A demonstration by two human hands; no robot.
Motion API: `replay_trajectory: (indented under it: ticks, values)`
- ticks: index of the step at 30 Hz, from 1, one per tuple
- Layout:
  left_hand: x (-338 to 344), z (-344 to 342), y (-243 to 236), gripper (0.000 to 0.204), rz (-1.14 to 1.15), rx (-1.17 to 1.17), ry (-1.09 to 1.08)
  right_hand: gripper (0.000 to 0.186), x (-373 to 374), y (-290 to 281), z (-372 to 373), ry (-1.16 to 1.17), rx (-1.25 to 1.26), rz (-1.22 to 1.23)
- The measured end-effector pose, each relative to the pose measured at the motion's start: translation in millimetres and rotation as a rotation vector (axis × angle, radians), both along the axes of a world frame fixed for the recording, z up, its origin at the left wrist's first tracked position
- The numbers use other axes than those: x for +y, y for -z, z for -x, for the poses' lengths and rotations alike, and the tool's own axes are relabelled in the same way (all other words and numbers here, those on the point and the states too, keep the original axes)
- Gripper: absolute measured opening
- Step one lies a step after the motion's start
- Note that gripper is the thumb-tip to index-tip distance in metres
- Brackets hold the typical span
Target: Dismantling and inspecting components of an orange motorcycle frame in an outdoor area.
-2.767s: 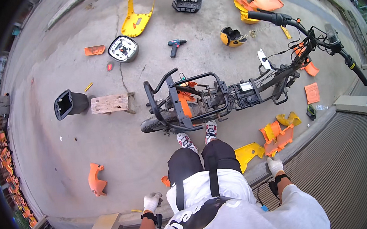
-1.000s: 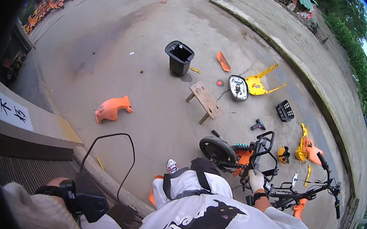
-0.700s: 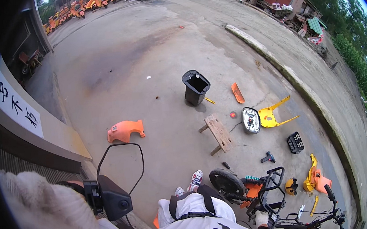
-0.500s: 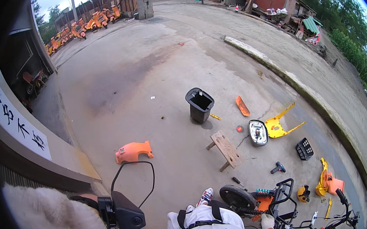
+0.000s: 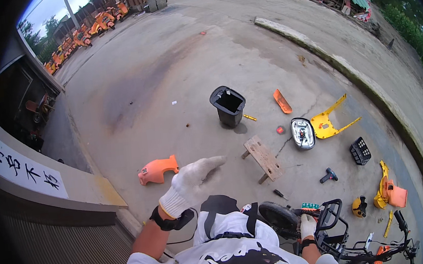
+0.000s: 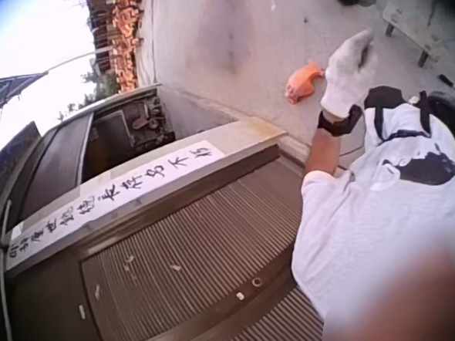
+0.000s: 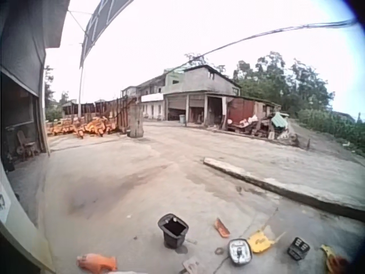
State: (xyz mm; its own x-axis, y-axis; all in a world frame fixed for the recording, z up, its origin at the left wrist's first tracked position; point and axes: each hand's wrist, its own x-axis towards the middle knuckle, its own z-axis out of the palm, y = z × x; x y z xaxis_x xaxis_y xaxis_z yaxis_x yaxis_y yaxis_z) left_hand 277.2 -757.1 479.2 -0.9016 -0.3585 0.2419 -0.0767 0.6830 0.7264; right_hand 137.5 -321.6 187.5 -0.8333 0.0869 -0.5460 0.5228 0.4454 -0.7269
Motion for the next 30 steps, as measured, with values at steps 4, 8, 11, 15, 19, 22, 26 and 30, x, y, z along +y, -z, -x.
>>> replay_trajectory:
  ticks: [4,8,11,15,19,22,26,30]
  values:
    - [-83,18,168,0.040,0.236,-0.923,0.024,0.035,13,24,-21,-0.026,0.104,-0.127]
    - [-141,-18,281,0.043,0.247,-1.278,0.162,0.042,38,48,-82,0.167,0.120,-0.353]
    - [-155,-17,318,0.044,-0.021,-1.318,0.226,0.035,48,58,-166,0.653,-0.166,-0.104]
    - [-166,49,338,0.038,0.101,-1.112,0.443,0.042,10,45,-277,0.625,-0.241,-0.702]
    - [-162,138,335,0.030,0.111,-0.885,0.622,0.044,-30,10,-302,0.812,-0.137,-0.617]
    - [-121,226,291,0.023,-0.087,-0.746,0.544,0.043,-45,-32,-279,0.740,0.032,-0.637]
    - [-37,341,181,0.022,-0.370,-0.266,0.631,0.040,-76,-95,-207,0.635,0.147,-0.368]
    - [39,389,10,0.026,-0.836,0.046,0.872,0.035,-138,-169,-123,0.454,0.140,-0.113]
